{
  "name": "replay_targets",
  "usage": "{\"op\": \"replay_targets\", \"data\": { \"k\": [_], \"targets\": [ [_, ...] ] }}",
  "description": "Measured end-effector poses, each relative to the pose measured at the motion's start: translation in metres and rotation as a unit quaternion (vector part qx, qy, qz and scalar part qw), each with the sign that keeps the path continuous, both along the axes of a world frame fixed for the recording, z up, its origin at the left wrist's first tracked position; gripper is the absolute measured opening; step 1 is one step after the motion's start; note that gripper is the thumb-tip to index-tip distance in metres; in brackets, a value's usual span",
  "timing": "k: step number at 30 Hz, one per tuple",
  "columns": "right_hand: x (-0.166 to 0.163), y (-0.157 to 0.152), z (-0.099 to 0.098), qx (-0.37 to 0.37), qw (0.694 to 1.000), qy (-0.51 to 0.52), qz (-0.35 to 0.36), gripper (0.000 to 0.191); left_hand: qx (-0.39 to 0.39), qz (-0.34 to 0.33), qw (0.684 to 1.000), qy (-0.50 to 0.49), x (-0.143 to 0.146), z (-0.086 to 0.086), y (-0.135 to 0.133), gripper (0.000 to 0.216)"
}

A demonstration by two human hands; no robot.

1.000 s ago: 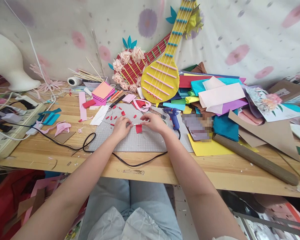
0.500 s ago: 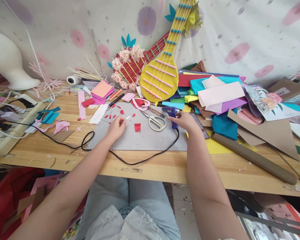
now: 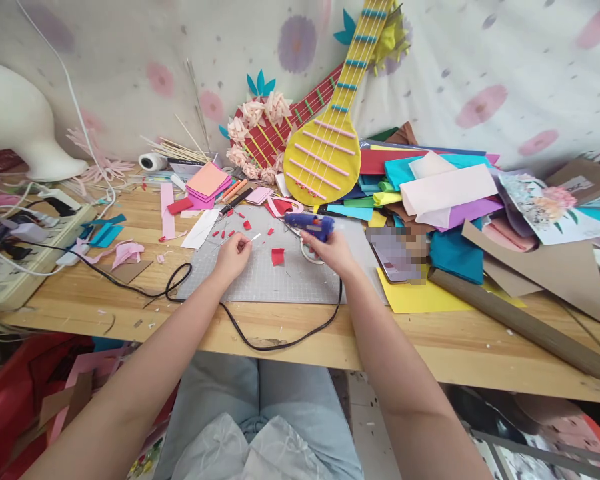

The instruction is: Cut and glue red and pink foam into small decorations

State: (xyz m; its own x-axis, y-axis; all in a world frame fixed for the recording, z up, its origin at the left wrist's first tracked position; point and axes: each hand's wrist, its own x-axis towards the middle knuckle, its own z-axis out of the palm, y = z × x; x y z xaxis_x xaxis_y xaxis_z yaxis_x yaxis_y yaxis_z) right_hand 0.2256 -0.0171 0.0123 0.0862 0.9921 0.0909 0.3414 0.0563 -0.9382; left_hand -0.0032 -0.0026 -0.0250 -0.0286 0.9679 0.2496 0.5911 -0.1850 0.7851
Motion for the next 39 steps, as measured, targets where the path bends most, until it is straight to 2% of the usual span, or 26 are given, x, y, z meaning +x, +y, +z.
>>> {"op": "replay_targets", "data": {
  "k": [4, 8, 13, 39],
  "targets": [
    [-0.023, -0.002, -0.011, 0.008, 0.997, -0.065, 0.049, 0.044, 0.0, 0.006, 1.0, 0.0, 0.0, 0.001, -0.001, 0.008],
    [-0.029, 0.001, -0.023, 0.054, 0.99, -0.126, 0.038, 0.041, -0.012, -0.001, 1.0, -0.014, 0.0, 0.0, 0.001, 0.008],
    [-0.029, 0.0, -0.025, 0.072, 0.979, -0.19, 0.028, 0.04, -0.025, 0.0, 0.999, -0.031, -0.002, -0.003, 0.004, 0.008],
    [-0.031, 0.0, -0.026, 0.065, 0.976, -0.207, 0.025, 0.04, -0.026, 0.005, 0.999, -0.026, -0.002, 0.0, 0.002, 0.01]
  ]
}}
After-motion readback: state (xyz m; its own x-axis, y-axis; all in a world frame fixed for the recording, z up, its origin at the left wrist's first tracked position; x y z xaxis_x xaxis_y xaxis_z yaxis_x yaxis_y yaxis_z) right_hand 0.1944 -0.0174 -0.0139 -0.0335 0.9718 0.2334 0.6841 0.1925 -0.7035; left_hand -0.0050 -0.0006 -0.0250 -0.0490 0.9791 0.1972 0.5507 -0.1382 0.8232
